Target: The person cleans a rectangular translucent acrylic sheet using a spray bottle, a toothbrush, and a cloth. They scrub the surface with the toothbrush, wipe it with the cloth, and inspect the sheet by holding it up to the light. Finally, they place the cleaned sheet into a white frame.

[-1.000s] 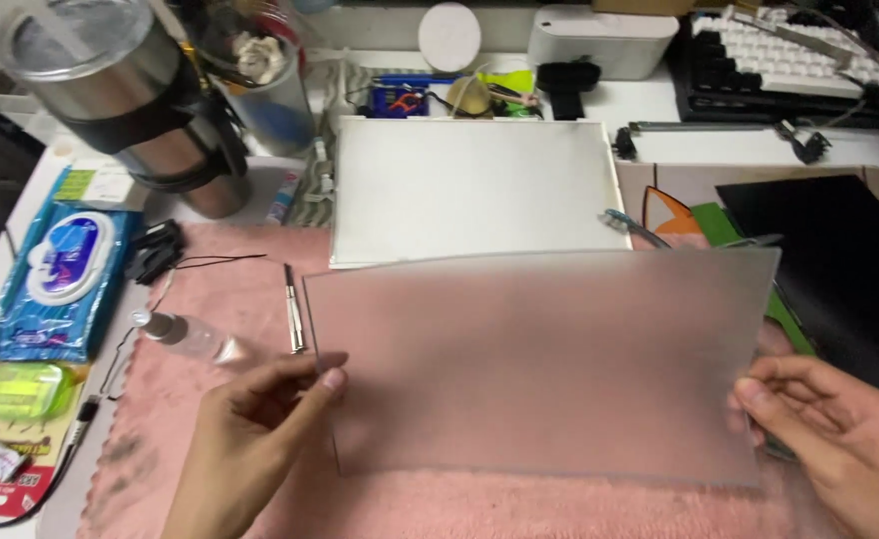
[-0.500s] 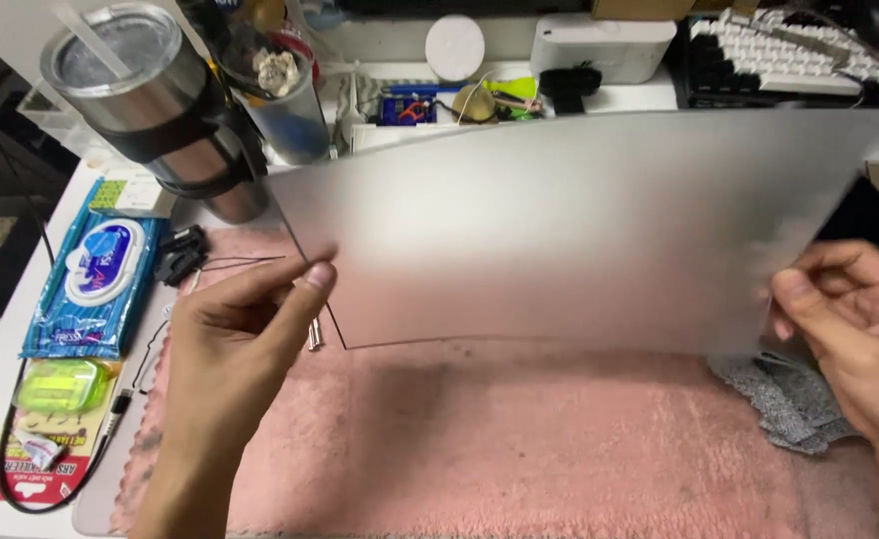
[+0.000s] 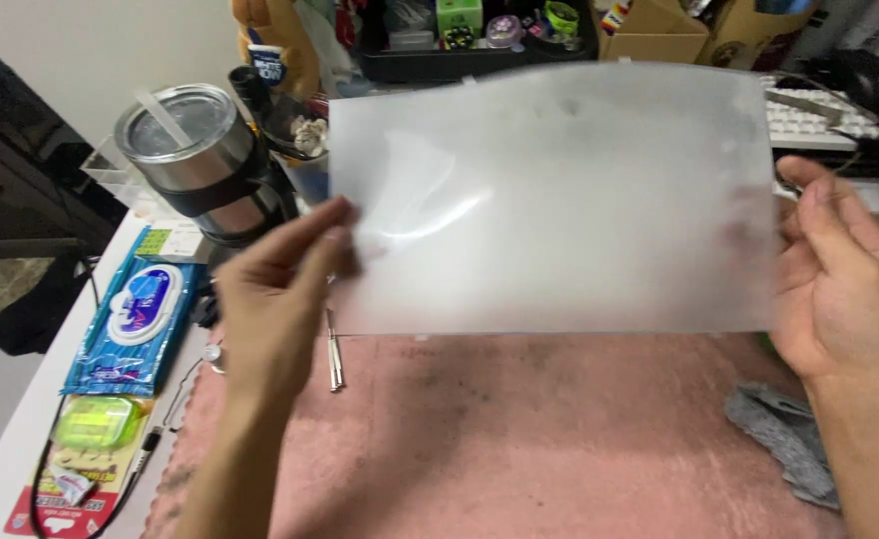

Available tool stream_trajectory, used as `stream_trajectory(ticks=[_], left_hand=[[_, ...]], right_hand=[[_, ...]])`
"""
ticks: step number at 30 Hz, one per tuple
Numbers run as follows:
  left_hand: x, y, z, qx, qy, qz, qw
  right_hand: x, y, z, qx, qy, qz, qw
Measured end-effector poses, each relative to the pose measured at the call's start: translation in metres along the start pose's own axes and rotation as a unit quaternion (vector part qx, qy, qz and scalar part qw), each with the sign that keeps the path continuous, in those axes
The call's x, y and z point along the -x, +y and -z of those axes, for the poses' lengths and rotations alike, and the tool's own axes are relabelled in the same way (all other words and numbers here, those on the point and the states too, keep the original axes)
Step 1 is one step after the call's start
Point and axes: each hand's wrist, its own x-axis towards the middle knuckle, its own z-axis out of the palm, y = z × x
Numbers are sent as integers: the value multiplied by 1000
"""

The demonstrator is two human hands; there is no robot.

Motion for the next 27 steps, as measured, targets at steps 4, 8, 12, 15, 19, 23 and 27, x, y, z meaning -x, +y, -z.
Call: stream_trajectory(ticks=[4, 8, 12, 15, 19, 23, 27], left_hand=[[-16, -47, -16, 151, -43, 93, 983], [-22, -68, -28, 215, -37, 151, 964], [-22, -66, -27, 184, -27, 186, 965], [-22, -74, -30, 154, -22, 205, 966], [-17, -59, -31, 94, -5, 176, 980], [-7, -39, -28, 14, -1, 58, 998], [5, -26, -23, -77, 29, -82, 993]], right_hand=[[-9, 20, -17, -78, -38, -135, 987], [-1, 14, -51, -15, -45, -179, 983], [-9, 57, -47, 14, -38, -141, 989], [-7, 64, -35, 71, -13, -120, 990], [2, 38, -44, 247, -10, -37, 968], [8, 34, -50, 274, -27, 1, 961], [16, 22, -53, 265, -23, 66, 962]])
